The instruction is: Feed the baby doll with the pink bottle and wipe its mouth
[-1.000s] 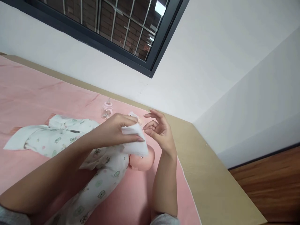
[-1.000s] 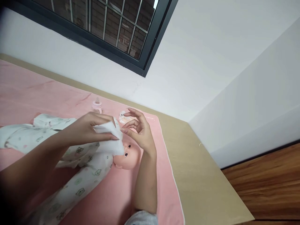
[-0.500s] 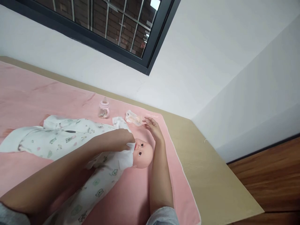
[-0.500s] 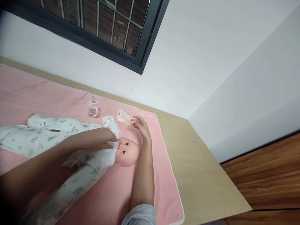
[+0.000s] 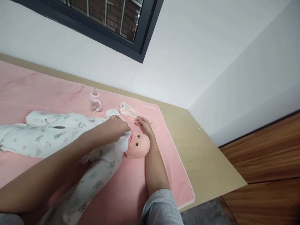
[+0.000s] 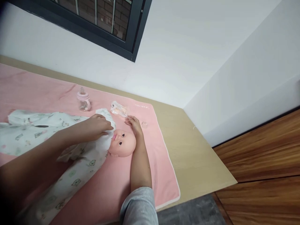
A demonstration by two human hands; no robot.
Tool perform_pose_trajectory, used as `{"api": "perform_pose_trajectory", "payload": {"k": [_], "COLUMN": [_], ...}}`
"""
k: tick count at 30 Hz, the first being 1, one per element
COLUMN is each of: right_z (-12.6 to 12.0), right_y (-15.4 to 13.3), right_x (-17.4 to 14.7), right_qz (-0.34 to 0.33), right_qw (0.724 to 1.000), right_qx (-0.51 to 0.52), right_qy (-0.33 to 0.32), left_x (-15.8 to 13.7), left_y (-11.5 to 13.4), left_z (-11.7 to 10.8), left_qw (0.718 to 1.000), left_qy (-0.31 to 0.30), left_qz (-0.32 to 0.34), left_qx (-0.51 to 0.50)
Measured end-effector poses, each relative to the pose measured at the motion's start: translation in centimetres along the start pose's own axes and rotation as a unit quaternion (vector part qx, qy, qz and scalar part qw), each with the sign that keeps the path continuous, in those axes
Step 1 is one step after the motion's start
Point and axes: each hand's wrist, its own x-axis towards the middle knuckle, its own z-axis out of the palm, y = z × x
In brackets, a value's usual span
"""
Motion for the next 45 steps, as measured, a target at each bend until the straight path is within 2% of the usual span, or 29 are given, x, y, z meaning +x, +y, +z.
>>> {"api": "perform_pose_trajectory", "payload": {"k": [3,9,13,16,37,41,45], "right_z": [-0.1,-0.3,-0.4,-0.4,-0.1,0.0,-0.1], "right_y": [0.3,0.7,1.0,1.2,0.9,1.0,1.1], "right_x": [0.1,0.4,0.8,0.9,0.4,0.4,0.5], "right_qz": [-0.010,-0.021,-0.027,-0.027,-0.040,-0.045,-0.049], "right_qw": [1.000,1.000,0.999,0.999,0.995,0.995,0.996], "right_qx": [-0.005,-0.015,-0.026,-0.035,-0.093,-0.091,-0.077], "right_qy": [0.003,0.002,0.004,0.006,-0.014,-0.018,-0.019], "left_x": [0.0,0.3,0.7,0.8,1.5,1.1,0.2], "left_y": [0.7,0.4,-0.4,-0.8,0.3,0.3,0.5], "left_z": [-0.5,-0.2,0.8,1.2,0.4,-0.2,-0.7], "left_qw": [0.999,1.000,0.997,0.995,0.997,0.997,0.995], "left_qy": [-0.051,-0.001,0.076,0.099,0.067,0.071,0.029], "left_qz": [-0.006,-0.005,0.017,0.028,-0.041,-0.012,0.025], "left_qx": [0.013,0.015,-0.009,-0.016,0.009,-0.031,-0.087]}}
